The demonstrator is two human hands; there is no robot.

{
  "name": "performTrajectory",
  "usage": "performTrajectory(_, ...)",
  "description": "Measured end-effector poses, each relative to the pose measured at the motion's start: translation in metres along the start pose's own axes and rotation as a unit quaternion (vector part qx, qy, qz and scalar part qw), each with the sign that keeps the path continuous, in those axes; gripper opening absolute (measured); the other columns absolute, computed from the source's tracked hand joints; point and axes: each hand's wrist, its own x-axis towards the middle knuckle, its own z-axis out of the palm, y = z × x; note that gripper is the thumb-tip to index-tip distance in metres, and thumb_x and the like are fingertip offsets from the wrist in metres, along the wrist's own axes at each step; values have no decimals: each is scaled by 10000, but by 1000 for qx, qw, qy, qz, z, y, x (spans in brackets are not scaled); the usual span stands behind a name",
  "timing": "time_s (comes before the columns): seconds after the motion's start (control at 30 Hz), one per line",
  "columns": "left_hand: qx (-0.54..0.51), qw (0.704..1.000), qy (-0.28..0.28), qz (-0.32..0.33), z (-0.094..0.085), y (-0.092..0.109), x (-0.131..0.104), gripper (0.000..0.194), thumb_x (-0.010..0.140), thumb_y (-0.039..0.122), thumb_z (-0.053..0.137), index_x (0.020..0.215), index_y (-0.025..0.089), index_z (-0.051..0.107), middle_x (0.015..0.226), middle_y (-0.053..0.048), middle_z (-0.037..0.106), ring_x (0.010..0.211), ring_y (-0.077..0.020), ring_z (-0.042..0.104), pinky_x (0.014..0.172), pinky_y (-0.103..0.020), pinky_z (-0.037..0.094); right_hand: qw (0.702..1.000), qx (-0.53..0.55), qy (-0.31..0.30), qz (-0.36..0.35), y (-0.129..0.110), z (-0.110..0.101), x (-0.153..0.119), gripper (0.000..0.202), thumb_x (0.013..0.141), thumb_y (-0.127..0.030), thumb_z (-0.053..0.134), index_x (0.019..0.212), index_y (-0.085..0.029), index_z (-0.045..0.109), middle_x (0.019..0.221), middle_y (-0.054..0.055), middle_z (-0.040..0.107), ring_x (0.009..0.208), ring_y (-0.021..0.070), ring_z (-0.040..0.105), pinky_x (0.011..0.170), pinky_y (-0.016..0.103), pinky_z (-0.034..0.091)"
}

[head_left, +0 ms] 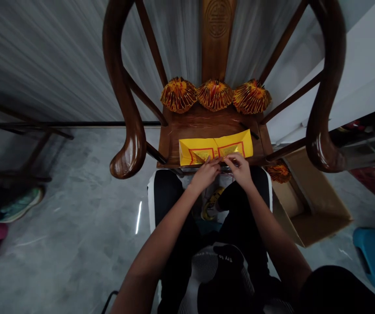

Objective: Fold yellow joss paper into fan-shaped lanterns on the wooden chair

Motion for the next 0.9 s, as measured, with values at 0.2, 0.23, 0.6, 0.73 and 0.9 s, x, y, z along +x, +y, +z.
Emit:
performTrajectory(0.2, -13, 1000, 4, 2, -4, -13, 0, 166, 1031, 92, 633, 1066, 165, 777, 1633, -155, 633, 1551, -240, 589, 1393, -451, 352, 1000, -18, 0, -13, 10, 13, -22, 193, 972, -547, 724, 921, -368, 778, 976, 53, 812, 968, 344, 762, 932, 574, 642)
performTrajectory(0.23, -15, 1000, 4, 1, -3, -15, 0, 165, 1022, 87, 644, 1062, 166, 782, 1625, -153, 640, 1536, -242, 606, 1390, -454, 357, 1000, -21, 1, -20, 11, 14, -26, 195, 978, -540, 721, 923, -364, 784, 979, 54, 817, 978, 340, 758, 940, 566, 634)
performTrajectory(0.6, -36, 999, 24, -12, 1, -21, -2, 216, 951, 5, 683, 936, 190, 794, 1584, -125, 680, 1502, -241, 640, 1404, -451, 323, 993, -27, 42, -103, 19, 27, -40, 231, 1064, -412, 668, 988, -257, 822, 994, 76, 841, 951, 255, 761, 875, 405, 606)
performTrajectory(0.73, -42, 999, 26, -21, 0, -21, -3, 238, 927, -26, 685, 936, 177, 810, 1562, -140, 694, 1501, -256, 642, 1394, -456, 346, 990, -23, 70, -124, 18, 28, -44, 213, 1061, -386, 678, 983, -255, 825, 998, 83, 839, 957, 259, 763, 883, 415, 610)
performTrajectory(0.9, -50, 998, 37, -28, 3, -22, -3, 313, 880, -80, 674, 974, 178, 825, 1529, -141, 720, 1497, -257, 644, 1405, -488, 316, 985, -22, 101, -141, 12, 33, -48, 194, 1057, -362, 678, 979, -251, 817, 973, 83, 835, 938, 259, 761, 852, 407, 619)
